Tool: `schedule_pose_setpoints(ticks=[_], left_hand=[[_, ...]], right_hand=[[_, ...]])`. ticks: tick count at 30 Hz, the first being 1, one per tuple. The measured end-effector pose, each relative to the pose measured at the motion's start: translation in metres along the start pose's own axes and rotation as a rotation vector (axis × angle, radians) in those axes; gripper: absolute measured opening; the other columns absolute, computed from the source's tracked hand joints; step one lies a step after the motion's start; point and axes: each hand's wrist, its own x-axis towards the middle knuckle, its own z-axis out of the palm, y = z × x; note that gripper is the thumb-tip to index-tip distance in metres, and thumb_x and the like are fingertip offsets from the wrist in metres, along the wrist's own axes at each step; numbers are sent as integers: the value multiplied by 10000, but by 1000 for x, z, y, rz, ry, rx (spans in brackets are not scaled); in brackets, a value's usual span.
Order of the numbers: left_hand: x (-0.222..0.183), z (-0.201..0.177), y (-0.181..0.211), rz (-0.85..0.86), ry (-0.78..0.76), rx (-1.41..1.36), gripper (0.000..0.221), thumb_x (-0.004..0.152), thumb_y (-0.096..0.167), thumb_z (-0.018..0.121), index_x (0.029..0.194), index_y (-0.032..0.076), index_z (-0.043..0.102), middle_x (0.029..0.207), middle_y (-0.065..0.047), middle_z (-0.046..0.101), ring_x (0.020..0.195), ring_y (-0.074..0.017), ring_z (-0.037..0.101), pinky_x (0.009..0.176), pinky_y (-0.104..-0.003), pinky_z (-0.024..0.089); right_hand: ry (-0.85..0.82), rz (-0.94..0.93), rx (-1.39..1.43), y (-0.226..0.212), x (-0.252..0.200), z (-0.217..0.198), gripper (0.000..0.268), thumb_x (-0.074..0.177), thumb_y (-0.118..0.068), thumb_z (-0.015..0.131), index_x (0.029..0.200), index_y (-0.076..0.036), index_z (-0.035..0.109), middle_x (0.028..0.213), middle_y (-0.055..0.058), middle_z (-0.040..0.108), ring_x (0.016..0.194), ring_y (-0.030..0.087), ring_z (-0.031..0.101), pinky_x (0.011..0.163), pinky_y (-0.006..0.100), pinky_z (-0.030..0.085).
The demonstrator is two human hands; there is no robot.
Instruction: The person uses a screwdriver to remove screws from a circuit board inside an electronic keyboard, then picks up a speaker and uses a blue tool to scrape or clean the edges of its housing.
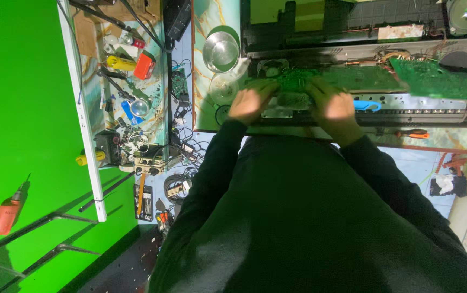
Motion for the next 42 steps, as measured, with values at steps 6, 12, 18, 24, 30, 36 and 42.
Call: schedule_pose_setpoints(ticks=[6, 12, 18, 24, 30, 36, 42], left_hand=[[18, -18, 27, 27, 314, 63, 431, 938, 142, 645, 1366, 187, 622, 1438, -26, 630, 1329, -269, 569, 1151, -521, 415], [30, 24, 63, 17, 499, 111, 640, 936, 106, 614, 1559, 107, 469, 1649, -93, 389, 1574, -314, 294, 1271, -709, 247], [46, 42, 73, -62, 598, 113, 604, 1076, 267, 585, 1621, 149, 354, 1717, -125, 210, 1623, -384, 113, 1224, -794, 164], [63, 39, 75, -177, 461, 150, 707, 987, 334, 614, 1610, 103, 371, 1705, -197, 142, 1579, -486, 84, 1173, -830, 133], [69, 76, 89, -55, 593, 196, 675, 988, 393, 606, 1592, 199, 375, 1690, -265, 156, 1569, -515, 139, 1135, -860, 160], [91, 130, 94, 66, 443, 266, 644, 1016, 434, 569, 1574, 136, 448, 1642, -274, 302, 1549, -485, 213, 1131, -844, 157], [113, 120, 90, -5, 318, 259, 733, 985, 472, 599, 1596, 139, 370, 1596, -233, 342, 1524, -510, 230, 1136, -835, 111]], right_hand=[[81, 6, -15, 17, 8, -6, 562, 787, 6, 703, 1339, -100, 705, 1337, 105, 692, 1084, 301, 732, 892, 416, 583], [158, 63, 65, 35, 3, 2, 618, 762, 75, 656, 1353, -99, 702, 1360, 138, 706, 1057, 306, 733, 846, 393, 599], [226, 192, -64, 94, -38, 35, 567, 783, 76, 658, 1341, -28, 644, 1393, 221, 643, 1105, 366, 696, 867, 443, 579], [346, 103, -260, 177, -88, 102, 461, 859, 82, 671, 1312, 76, 581, 1423, 300, 566, 1206, 427, 643, 957, 513, 549], [602, -10, -420, 218, -94, 145, 397, 935, 88, 685, 1283, 181, 517, 1453, 378, 490, 1307, 489, 590, 1047, 583, 518], [332, 182, -92, 168, -48, 71, 615, 906, 25, 634, 1478, 62, 411, 1612, 320, 298, 1515, 459, 294, 1225, 657, 251], [133, 80, 97, 166, -9, 32, 723, 963, -81, 506, 1658, -14, 318, 1737, 252, 217, 1624, 436, 157, 1298, 662, 111]])
